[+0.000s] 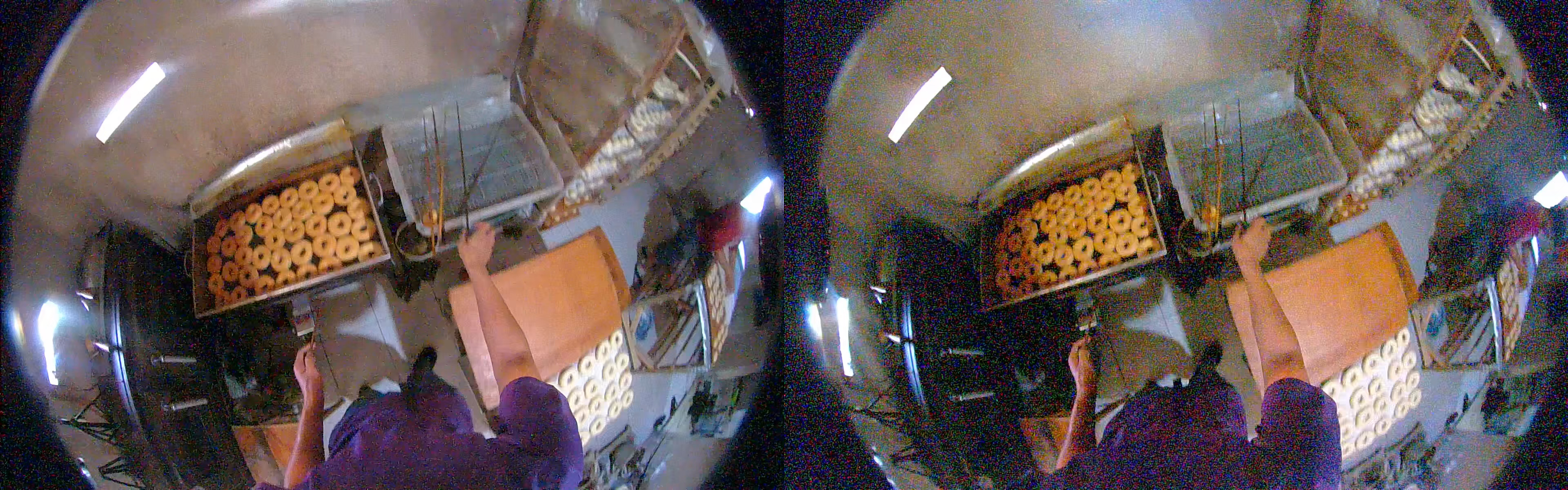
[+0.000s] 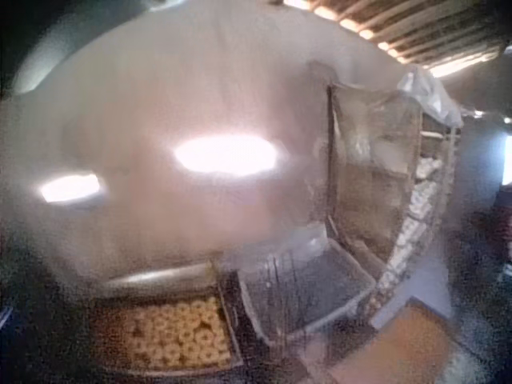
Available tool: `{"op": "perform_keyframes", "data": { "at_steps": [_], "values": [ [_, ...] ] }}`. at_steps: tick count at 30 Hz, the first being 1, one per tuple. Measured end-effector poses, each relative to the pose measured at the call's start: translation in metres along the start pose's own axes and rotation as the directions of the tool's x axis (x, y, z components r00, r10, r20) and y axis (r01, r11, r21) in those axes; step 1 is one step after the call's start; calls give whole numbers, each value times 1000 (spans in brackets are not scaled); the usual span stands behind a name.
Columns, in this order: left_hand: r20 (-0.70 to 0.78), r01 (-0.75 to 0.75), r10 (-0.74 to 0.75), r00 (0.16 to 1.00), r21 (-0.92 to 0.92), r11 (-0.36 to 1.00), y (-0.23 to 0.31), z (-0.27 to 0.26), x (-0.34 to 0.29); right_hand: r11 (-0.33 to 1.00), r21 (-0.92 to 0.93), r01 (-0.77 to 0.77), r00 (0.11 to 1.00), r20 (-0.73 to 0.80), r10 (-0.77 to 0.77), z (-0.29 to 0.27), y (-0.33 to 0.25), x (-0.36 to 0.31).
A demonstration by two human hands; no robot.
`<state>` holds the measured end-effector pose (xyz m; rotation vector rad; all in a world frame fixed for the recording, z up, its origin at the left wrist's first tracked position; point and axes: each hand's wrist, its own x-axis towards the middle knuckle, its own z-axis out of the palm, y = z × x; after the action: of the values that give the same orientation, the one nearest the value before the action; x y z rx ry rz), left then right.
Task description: The person arranges raw donuts on a metal tray, then uses a long metal skewer to pick up cooked donuts from a fryer and place them onto a cooling rack. They repeat this process, transferring donuts from the fryer to the rack.
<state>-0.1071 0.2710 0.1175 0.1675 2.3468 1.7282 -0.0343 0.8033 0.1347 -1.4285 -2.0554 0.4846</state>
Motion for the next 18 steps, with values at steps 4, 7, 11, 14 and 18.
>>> {"op": "perform_keyframes", "data": {
  "at_steps": [4,7,11,14,18],
  "values": [
    [-145,139,-135,980,18,990,-10,-15,9,987,-65,145,984,118,-137,94,59,53],
    [-159,78,-94,983,-106,991,-15,5,42,989,145,-3,998,65,-7,106,88,89],
    [20,82,-81,997,-43,996,19,20,102,935,130,-329,944,41,326,84,62,68],
    [98,103,-94,991,-94,990,17,29,165,904,422,60,998,-57,-40,43,-1,-20],
    [238,-345,298,925,191,919,24,73,254,966,255,-51,919,391,-54,-23,-23,-161]
  ]
}}
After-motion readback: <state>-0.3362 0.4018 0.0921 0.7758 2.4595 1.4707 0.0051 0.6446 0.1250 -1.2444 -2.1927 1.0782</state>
